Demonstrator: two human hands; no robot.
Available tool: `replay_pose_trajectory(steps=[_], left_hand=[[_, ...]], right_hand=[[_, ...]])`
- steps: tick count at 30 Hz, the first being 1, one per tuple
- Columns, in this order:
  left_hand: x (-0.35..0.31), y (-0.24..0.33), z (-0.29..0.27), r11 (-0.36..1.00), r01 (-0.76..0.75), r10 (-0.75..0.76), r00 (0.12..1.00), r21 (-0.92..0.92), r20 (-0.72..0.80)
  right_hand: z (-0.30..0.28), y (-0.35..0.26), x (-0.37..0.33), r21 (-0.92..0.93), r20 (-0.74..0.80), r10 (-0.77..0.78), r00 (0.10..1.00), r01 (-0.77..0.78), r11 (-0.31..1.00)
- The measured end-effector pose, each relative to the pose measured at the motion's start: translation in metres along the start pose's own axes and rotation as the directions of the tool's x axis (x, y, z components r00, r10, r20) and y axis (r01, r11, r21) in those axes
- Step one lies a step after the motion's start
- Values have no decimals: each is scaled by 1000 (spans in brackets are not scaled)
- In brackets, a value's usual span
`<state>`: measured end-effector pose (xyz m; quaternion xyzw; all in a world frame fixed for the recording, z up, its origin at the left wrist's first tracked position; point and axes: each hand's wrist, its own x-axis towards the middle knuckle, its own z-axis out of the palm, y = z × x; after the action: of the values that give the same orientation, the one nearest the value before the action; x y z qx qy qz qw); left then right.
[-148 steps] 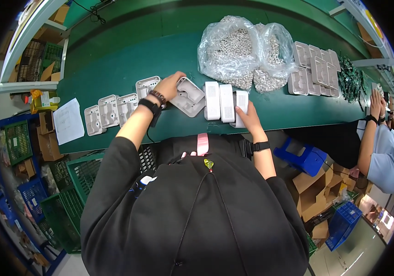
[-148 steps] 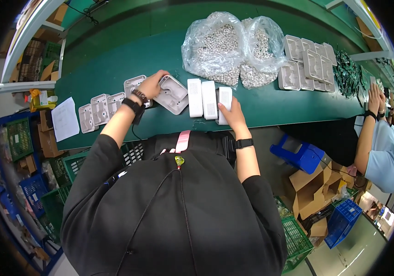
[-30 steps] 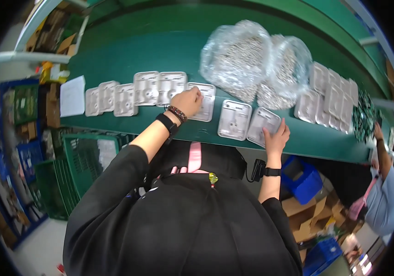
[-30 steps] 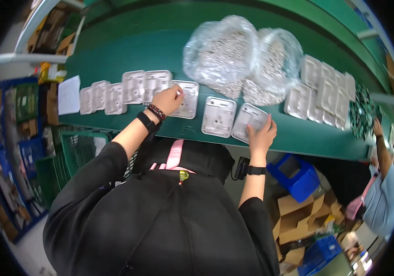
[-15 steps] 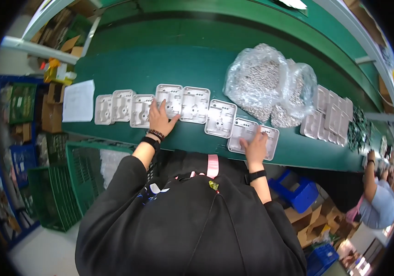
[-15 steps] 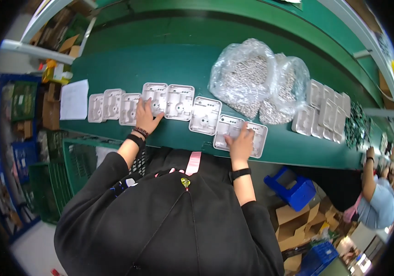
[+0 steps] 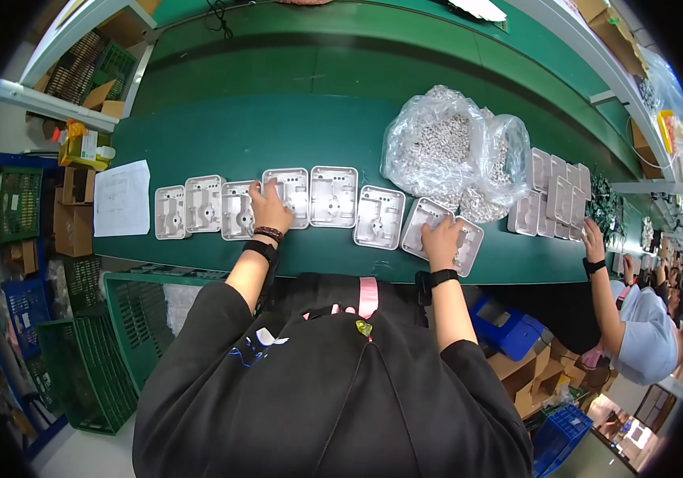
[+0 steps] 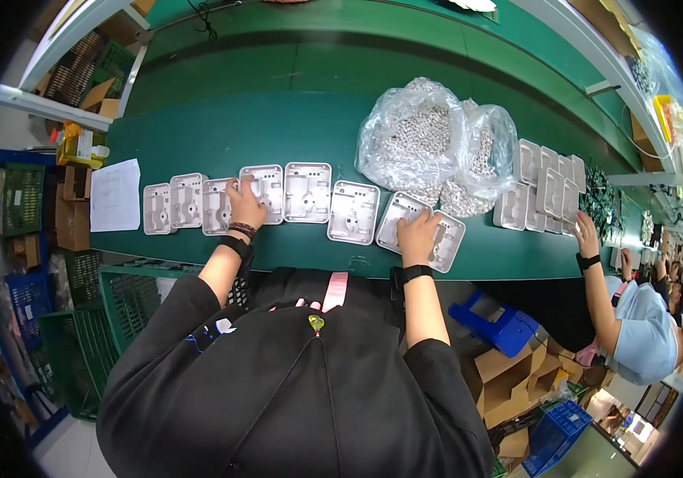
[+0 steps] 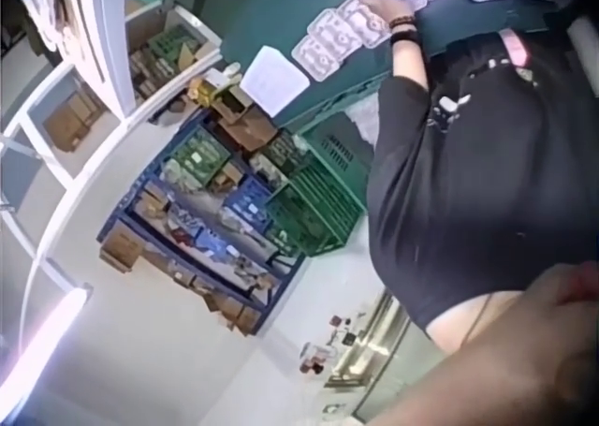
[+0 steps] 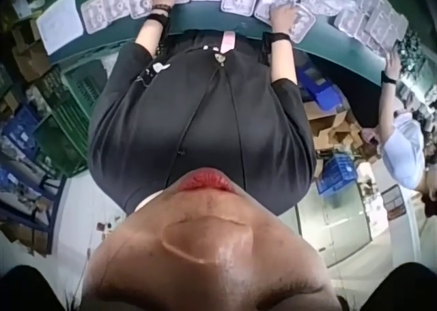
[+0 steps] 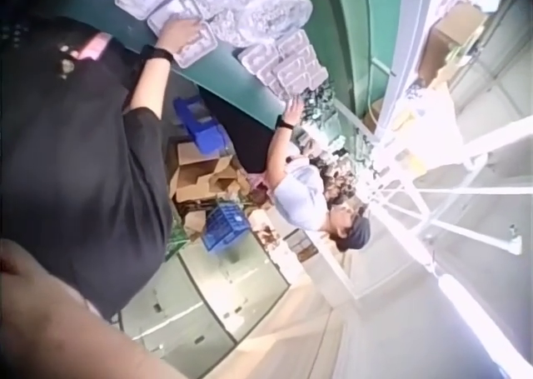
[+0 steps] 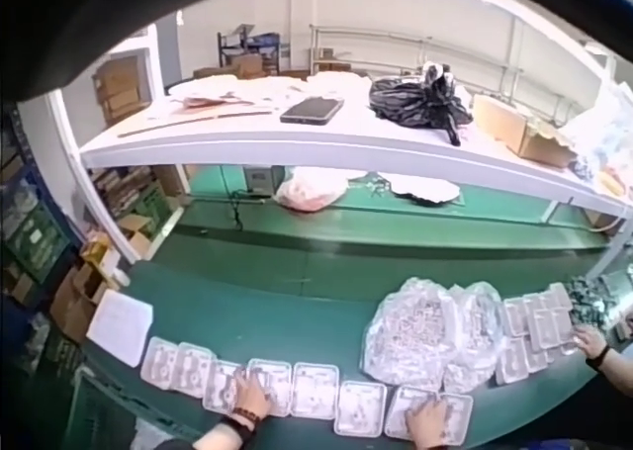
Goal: The person carries several white plastic housings from a crate to a workbench and lays them out in a row. They then pick up small white components from plastic bags and press them into the interior of each housing.
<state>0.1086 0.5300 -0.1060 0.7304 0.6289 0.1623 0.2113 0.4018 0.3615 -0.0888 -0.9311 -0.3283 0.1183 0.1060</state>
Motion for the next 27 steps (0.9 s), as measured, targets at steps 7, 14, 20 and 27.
replay_pose_trajectory(steps=[7, 14, 20, 27], left_hand=[[-27, 4, -3, 984, -167, 167, 986, 56, 11], [-26, 6, -10, 996, -50, 49, 999, -77, -12], [-4, 18, -15, 996, 22, -16, 997, -89, 71], [-16, 14, -11, 989, -145, 147, 987, -28, 72]], right_hand=[[4, 1, -10, -133, 62, -170, 983, 177, 975], [-9, 0, -10, -16, 106, -129, 986, 131, 991], [-7, 1, -12, 82, 122, -101, 987, 91, 992], [-7, -4, -19, -49, 171, -167, 971, 178, 983]])
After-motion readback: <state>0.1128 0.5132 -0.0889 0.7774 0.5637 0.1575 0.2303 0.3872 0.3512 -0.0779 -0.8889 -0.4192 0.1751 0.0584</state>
